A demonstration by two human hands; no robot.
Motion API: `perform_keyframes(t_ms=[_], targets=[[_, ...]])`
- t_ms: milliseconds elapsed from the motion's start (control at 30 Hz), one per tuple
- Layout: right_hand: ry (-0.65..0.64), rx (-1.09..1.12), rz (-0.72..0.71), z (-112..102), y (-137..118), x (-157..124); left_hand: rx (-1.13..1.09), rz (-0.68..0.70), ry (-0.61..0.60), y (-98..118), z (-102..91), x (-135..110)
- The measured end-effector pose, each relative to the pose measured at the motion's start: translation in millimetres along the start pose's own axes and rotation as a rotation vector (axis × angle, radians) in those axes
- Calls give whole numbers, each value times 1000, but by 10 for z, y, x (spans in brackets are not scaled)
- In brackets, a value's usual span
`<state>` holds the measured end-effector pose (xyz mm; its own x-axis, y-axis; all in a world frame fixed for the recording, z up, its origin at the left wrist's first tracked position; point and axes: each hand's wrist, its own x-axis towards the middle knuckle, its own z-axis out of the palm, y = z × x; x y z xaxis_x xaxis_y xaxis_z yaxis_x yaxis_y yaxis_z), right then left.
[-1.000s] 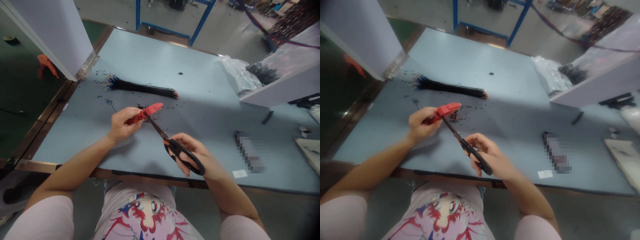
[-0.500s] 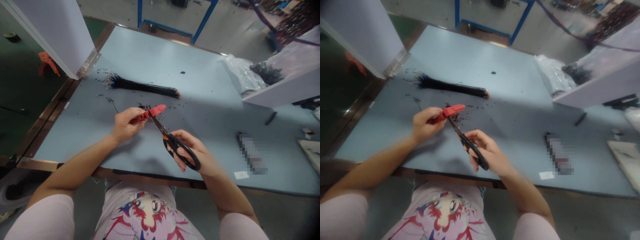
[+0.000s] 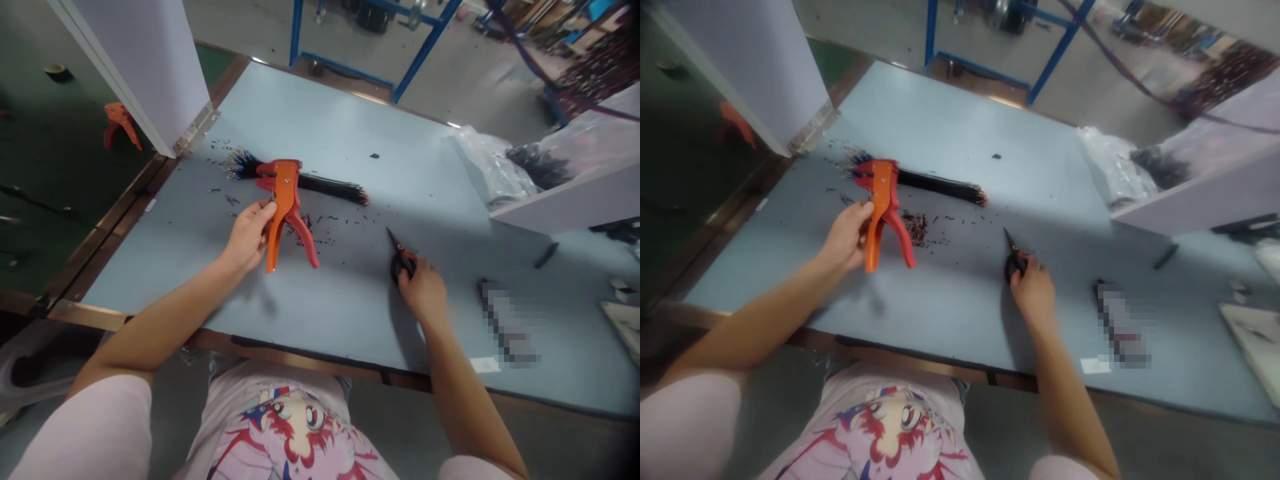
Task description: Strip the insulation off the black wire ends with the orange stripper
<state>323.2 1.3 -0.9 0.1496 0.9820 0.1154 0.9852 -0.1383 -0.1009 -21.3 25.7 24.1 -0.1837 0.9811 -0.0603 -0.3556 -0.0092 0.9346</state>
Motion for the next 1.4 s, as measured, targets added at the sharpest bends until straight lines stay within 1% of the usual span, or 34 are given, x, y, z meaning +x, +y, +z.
perform_keyframes(t_ms=[67,100,133,167,200,233,300,333,367,400,433,500,533,567,600,667,700,733,800,833,900,967,1033,1100,1133,1200,1233,1300,1333,1400], targets=[[60,-66,-64,28,16,42,-95,-143,-71,62,30,-42],[87,-47,-111,3,-23,55,-122,-189,-101,87,40,-60],[97,22,-157,-42,-97,65,-131,-217,-121,103,48,-74],[53,155,-215,-100,-203,73,-123,-229,-137,108,54,-86],[-43,357,-253,-162,-335,78,-100,-232,-149,102,60,-98],[-185,609,-267,-222,-489,77,-71,-229,-160,86,68,-110],[-606,1125,-256,-303,-832,52,-6,-212,-192,32,91,-144],[-774,1295,-235,-315,-1006,23,31,-198,-218,0,105,-168],[-866,1401,-218,-306,-1173,-15,80,-168,-243,-32,121,-194],[-903,1460,-217,-279,-1325,-60,150,-112,-259,-60,134,-222],[-944,1488,-231,-239,-1454,-108,249,-22,-269,-81,145,-247],[-912,1580,-155,-157,-1615,-181,509,233,-255,-99,147,-278],[-903,1592,-118,-135,-1639,-196,638,369,-228,-92,136,-278],[-860,1599,-86,-136,-1623,-192,743,491,-190,-76,116,-265],[-791,1587,-61,-164,-1571,-169,816,587,-147,-52,88,-239],[-646,1497,-75,-292,-1392,-88,835,707,-28,8,14,-155],[-621,1394,-96,-377,-1284,-43,823,735,29,38,-26,-105],[-652,1236,-125,-463,-1176,-6,809,747,93,63,-66,-54],[-839,870,-223,-605,-992,24,766,685,174,94,-129,30],[-916,703,-275,-651,-923,14,744,649,194,99,-150,59],[-970,444,-349,-688,-830,-32,711,598,199,93,-170,89],[-986,335,-394,-677,-782,-74,701,588,185,76,-169,91],[-964,316,-395,-652,-752,-77,720,576,160,59,-157,81],[-988,393,-367,-627,-729,-48,744,525,129,45,-139,66],[-1017,490,-345,-612,-722,-30,753,488,111,38,-128,56],[-1074,820,-287,-564,-733,-6,757,422,77,14,-99,28],[-1068,1023,-253,-525,-755,-2,757,404,64,-4,-82,9],[-1007,1383,-178,-405,-827,-11,768,400,38,-52,-47,-33],[-995,1517,-148,-327,-871,-21,779,404,21,-80,-32,-53],[-994,1684,-81,-154,-951,-42,809,409,-21,-135,-14,-81]])
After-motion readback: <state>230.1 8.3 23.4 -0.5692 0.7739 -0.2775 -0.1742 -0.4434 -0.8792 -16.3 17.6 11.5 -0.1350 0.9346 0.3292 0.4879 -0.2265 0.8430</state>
